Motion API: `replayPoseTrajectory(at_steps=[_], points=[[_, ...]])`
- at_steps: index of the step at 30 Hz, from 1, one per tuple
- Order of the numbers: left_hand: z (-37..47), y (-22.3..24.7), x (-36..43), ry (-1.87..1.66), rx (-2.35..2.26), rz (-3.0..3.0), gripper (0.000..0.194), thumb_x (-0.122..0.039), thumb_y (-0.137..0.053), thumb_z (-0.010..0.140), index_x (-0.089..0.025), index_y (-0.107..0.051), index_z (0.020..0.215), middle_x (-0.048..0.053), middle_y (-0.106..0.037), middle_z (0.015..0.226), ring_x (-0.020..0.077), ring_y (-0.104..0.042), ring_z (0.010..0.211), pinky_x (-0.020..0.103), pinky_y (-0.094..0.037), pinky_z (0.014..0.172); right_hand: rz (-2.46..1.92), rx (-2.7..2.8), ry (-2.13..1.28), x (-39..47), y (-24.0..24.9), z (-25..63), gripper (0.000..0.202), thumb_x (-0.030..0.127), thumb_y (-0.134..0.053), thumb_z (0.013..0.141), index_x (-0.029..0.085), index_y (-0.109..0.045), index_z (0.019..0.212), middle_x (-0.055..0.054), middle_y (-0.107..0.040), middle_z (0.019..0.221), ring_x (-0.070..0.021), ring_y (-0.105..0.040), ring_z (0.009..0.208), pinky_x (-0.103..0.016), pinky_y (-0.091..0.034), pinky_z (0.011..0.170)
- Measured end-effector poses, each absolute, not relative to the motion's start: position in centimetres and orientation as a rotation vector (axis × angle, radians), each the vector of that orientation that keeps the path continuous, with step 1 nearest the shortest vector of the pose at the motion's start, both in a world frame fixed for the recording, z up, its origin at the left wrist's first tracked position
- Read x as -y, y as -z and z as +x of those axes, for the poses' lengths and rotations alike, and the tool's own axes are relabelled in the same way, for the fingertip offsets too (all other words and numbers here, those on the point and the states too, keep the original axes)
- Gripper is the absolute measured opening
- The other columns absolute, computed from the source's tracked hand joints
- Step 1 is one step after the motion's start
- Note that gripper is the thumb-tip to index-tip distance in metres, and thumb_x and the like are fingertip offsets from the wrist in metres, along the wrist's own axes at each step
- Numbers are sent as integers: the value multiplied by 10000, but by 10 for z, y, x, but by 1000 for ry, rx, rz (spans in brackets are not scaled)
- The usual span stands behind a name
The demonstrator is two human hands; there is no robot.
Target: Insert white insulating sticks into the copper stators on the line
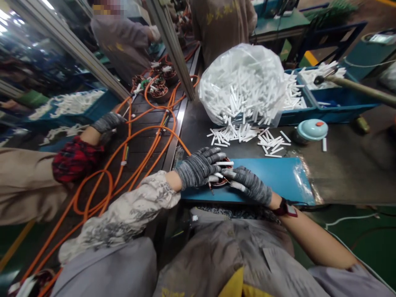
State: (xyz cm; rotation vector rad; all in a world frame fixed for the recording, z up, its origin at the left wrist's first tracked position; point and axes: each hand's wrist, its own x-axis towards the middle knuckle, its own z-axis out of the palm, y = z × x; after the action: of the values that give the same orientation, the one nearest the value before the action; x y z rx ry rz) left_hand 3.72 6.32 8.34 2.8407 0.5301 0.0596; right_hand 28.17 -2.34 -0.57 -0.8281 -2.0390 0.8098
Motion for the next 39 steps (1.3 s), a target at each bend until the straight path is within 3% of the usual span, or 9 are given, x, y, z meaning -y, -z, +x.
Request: replayPoseTrajectory(at_steps=[8,13,16,20,25,31,34,36,39], points=[[35,-84,-66,-205,-574,2685,404,-345,-559,1001,-177,-650,1357,136,-567,1484,292,-441,1456,506,-333,1247,-774,1885,-1288,-8,-17,274,413,449,-570,1018,288,-636,1393,-54,-678,1395,-244,-625,1289,-469,-459,1154],[38,-83,-67,-239,-633,2338,421,-247,-546,980,-193,-607,1394,128,-567,1491,257,-510,1403,453,-446,1172,-845,1778,-1296,-12,-13,271,314,471,-621,981,222,-758,1115,-48,-785,1086,-218,-717,995,-405,-577,950],[41,-75,-72,-192,-659,2369,427,-266,-589,966,-179,-620,1384,137,-557,1501,258,-494,1418,451,-415,1198,-960,1794,-1203,-9,-14,266,303,463,-622,976,202,-776,963,-53,-784,946,-208,-706,861,-387,-582,861],[47,-73,-72,-101,-738,2636,421,-348,-640,960,-142,-677,1325,172,-539,1511,316,-460,1441,507,-361,1224,-1052,1817,-1106,-1,-16,263,247,418,-647,968,230,-766,1076,-68,-783,1068,-234,-705,976,-423,-542,970],[78,-73,-56,42,-803,2928,514,-440,-647,959,-196,-623,1411,158,-464,1585,355,-390,1490,569,-310,1231,-1047,1620,-1125,4,-3,274,314,401,-735,889,238,-671,1150,-52,-750,1095,-216,-691,963,-409,-567,915],[78,-78,-68,-176,-785,2758,607,-543,-797,809,-182,-708,1288,171,-521,1526,351,-564,1331,482,-450,1129,-1069,1632,-1071,24,1,299,125,326,-662,926,237,-623,1003,-33,-701,953,-196,-665,878,-370,-568,860],[34,-79,-87,-288,-542,2494,879,-538,-896,682,-236,-588,1448,140,-611,1428,316,-622,1269,421,-501,1079,-1026,1904,-1100,42,1,303,118,295,-590,982,239,-658,1061,-50,-710,993,-196,-675,910,-373,-568,879],[5,-69,-92,-185,-407,2342,913,-491,-896,703,-290,-519,1511,101,-678,1362,303,-675,1205,384,-539,1018,-979,2092,-1010,48,3,297,210,271,-545,1000,247,-677,1161,-83,-716,1113,-219,-673,1014,-420,-558,945],[-15,-44,-80,-199,-610,2346,877,-457,-834,791,-257,-459,1558,125,-725,1284,314,-737,1066,389,-577,918,-985,2207,-828,42,3,284,287,251,-518,1001,221,-676,1238,-124,-711,1191,-248,-658,1086,-460,-540,991]])
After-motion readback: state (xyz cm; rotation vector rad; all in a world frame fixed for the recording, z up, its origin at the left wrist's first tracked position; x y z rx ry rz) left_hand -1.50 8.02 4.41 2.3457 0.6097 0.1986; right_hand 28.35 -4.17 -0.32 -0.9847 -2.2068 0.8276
